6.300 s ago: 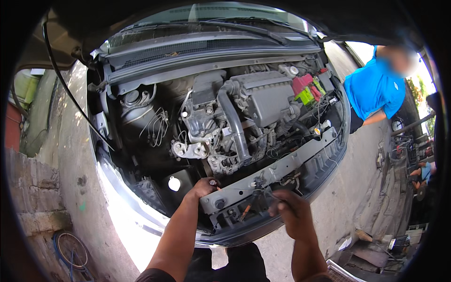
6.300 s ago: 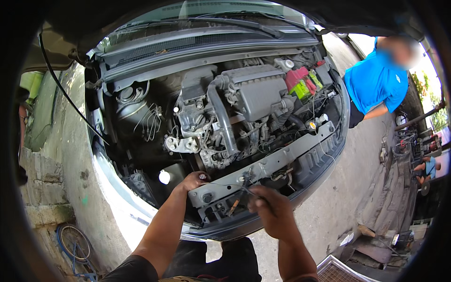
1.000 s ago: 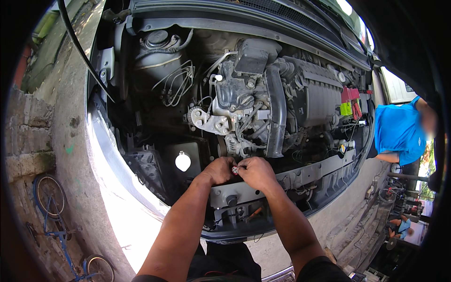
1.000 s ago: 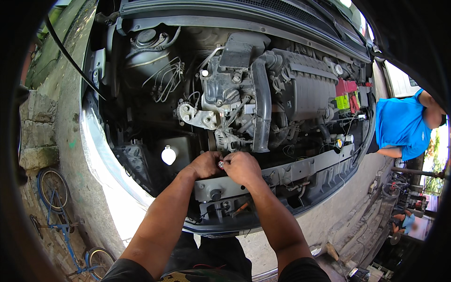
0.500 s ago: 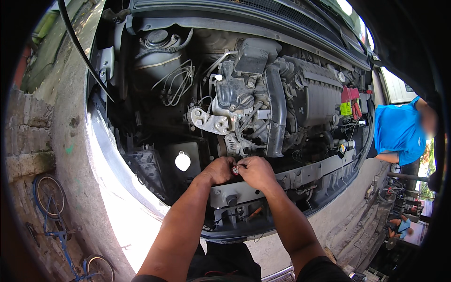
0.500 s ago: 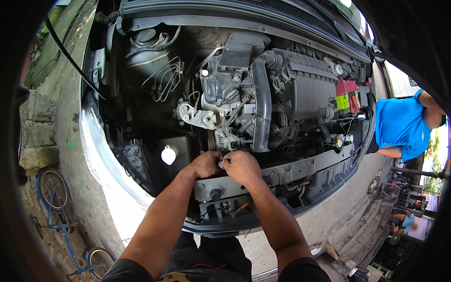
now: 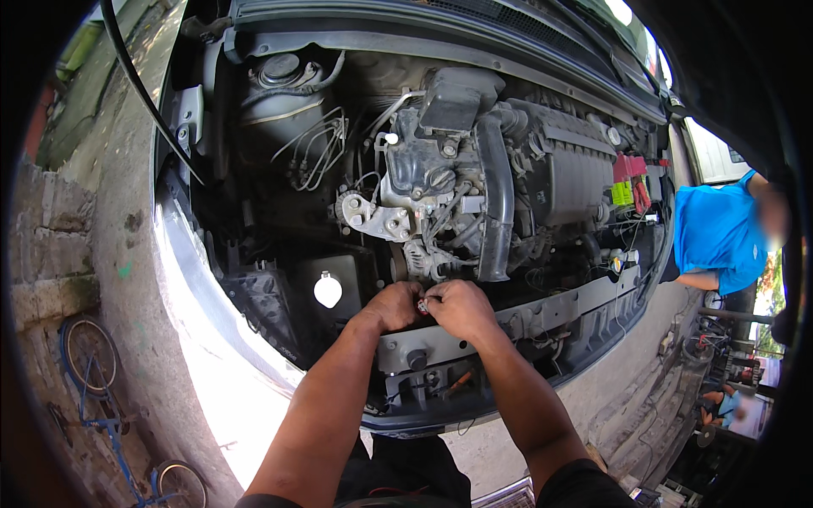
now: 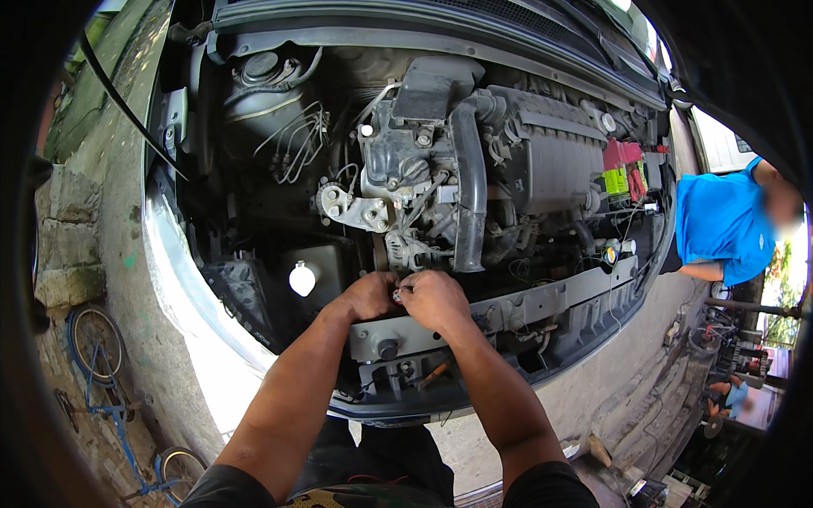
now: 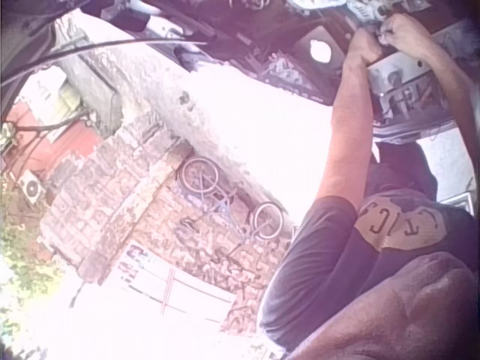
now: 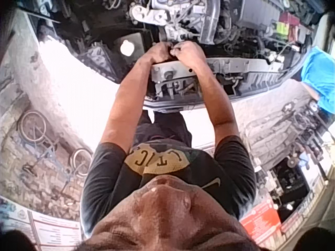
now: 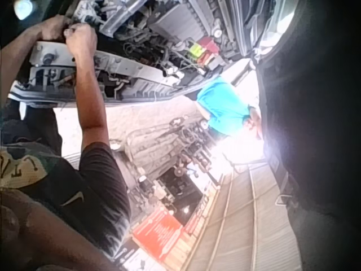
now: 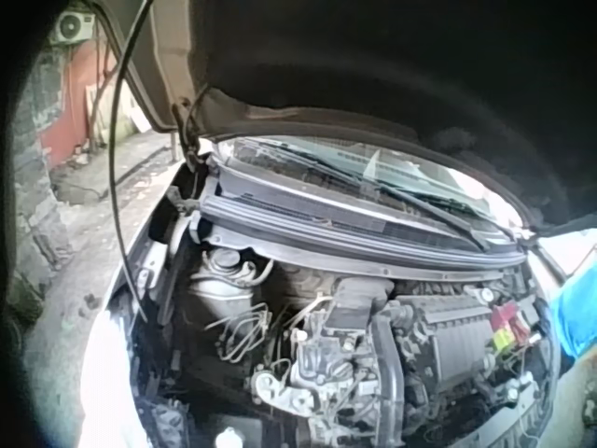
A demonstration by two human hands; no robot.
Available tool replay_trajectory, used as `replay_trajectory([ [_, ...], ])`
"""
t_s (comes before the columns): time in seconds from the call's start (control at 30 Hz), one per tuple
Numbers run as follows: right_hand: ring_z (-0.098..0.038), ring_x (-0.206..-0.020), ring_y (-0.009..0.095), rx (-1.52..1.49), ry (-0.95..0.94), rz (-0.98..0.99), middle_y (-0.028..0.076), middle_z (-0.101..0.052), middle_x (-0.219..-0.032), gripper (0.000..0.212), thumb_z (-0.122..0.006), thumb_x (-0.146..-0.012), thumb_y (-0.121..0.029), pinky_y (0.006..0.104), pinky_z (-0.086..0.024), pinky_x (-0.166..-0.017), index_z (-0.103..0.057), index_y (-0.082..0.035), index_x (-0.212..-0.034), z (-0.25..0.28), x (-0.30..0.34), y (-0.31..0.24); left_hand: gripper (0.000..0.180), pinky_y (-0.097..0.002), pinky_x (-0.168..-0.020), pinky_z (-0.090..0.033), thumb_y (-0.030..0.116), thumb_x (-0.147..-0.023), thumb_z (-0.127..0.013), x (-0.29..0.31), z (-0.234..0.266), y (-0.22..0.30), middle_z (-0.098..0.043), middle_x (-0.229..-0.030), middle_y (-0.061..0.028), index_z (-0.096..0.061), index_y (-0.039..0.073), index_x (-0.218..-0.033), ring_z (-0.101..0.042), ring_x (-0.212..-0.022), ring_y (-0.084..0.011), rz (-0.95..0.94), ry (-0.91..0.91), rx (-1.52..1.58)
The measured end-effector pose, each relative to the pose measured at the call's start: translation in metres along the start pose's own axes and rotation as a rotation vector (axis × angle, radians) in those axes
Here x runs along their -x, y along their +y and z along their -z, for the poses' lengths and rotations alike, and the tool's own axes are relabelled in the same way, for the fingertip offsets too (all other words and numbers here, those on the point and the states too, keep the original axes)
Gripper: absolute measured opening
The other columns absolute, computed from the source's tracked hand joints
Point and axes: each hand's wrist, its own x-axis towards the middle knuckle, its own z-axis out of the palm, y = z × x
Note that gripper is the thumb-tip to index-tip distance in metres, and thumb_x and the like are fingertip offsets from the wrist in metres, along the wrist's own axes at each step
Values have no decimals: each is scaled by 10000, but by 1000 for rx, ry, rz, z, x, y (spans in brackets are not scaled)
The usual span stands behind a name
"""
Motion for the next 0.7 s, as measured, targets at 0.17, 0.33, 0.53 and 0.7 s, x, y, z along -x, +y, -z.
replay_trajectory([
  [0.17, -756, -1023, 407, 0, -2, 5, 182, -800, -1073, 267, -733, -939, -302, 493, -604, -938, -857, -161, -1130, 2, 2, -5, 325, -448, -906, -590, 98, -837, -782, -1, -1, -1, -798, -1057, -230, -755, 16, -1151, -773, -1019, -393, -1, -3, -20],
  [0.33, -756, -1032, 404, 13, 2, 8, 181, -800, -1080, 270, -729, -940, -307, 493, -602, -936, -856, -159, -1127, 0, 1, -2, 312, -447, -917, -589, 96, -839, -784, 3, 3, 9, -797, -1061, -230, -754, 15, -1139, -770, -1032, -398, 35, -35, 17],
  [0.53, -756, -1032, 406, -38, 11, -12, 188, -799, -1090, 284, -725, -924, -289, 489, -602, -940, -853, -144, -1132, 2, 1, -2, 295, -451, -922, -585, 107, -842, -798, 3, 3, 6, -795, -1074, -232, -753, 17, -1119, -767, -1045, -400, -7, -7, -5],
  [0.7, -754, -1034, 412, -44, -1, -20, 192, -798, -1091, 289, -727, -922, -288, 493, -601, -942, -852, -136, -1134, 4, 3, -1, 333, -450, -920, -583, 109, -826, -813, 3, 2, 5, -793, -1070, -236, -746, 13, -1138, -766, -1040, -400, 15, 12, -14],
])
